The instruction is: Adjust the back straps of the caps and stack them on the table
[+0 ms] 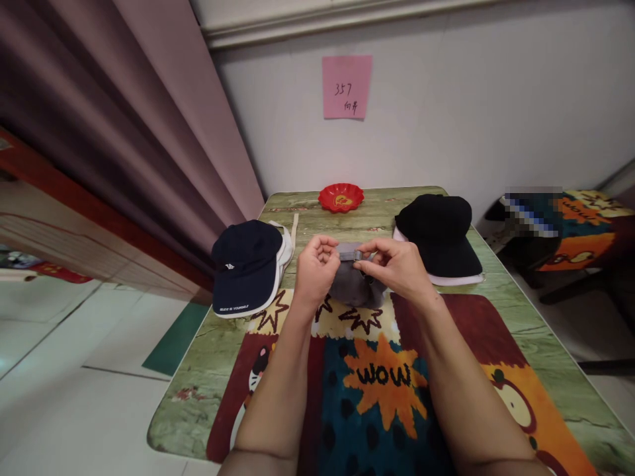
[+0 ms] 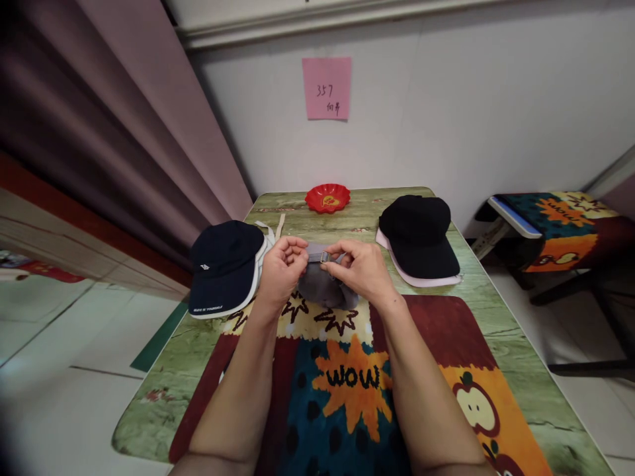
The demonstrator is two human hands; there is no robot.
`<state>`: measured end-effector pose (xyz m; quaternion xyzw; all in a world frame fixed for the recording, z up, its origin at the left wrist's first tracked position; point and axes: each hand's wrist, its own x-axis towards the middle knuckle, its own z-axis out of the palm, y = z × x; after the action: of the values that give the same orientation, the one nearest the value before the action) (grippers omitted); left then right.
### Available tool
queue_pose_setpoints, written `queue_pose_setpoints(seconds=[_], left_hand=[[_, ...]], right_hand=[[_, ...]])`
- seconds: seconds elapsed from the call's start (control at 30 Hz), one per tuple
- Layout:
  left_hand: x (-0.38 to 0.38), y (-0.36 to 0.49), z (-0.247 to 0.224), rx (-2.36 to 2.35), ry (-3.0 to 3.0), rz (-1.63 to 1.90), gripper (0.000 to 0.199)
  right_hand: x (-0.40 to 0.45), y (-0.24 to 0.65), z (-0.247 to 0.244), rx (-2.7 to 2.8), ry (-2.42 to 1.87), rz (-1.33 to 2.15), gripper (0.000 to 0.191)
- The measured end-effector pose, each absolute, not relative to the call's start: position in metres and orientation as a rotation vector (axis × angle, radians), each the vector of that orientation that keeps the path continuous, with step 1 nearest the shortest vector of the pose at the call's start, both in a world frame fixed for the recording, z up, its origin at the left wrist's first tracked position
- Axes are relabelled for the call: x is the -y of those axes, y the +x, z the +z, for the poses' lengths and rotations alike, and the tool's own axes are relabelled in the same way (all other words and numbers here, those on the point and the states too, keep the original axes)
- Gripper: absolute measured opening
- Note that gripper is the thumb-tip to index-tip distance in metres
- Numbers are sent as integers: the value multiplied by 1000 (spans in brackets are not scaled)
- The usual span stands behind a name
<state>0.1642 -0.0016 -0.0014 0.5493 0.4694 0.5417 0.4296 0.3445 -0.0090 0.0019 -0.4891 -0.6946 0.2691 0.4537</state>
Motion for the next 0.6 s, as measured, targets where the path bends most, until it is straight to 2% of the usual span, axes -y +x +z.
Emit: queue_pose_setpoints(seconds=[0.33, 0.6], left_hand=[[3, 161, -5, -1508, 1694, 1308, 21], [9, 164, 3, -1134, 1501, 953, 32]], right_hand=[[8, 343, 0, 1780, -1211, 637, 22], [7, 346, -1, 1849, -1111, 603, 24]])
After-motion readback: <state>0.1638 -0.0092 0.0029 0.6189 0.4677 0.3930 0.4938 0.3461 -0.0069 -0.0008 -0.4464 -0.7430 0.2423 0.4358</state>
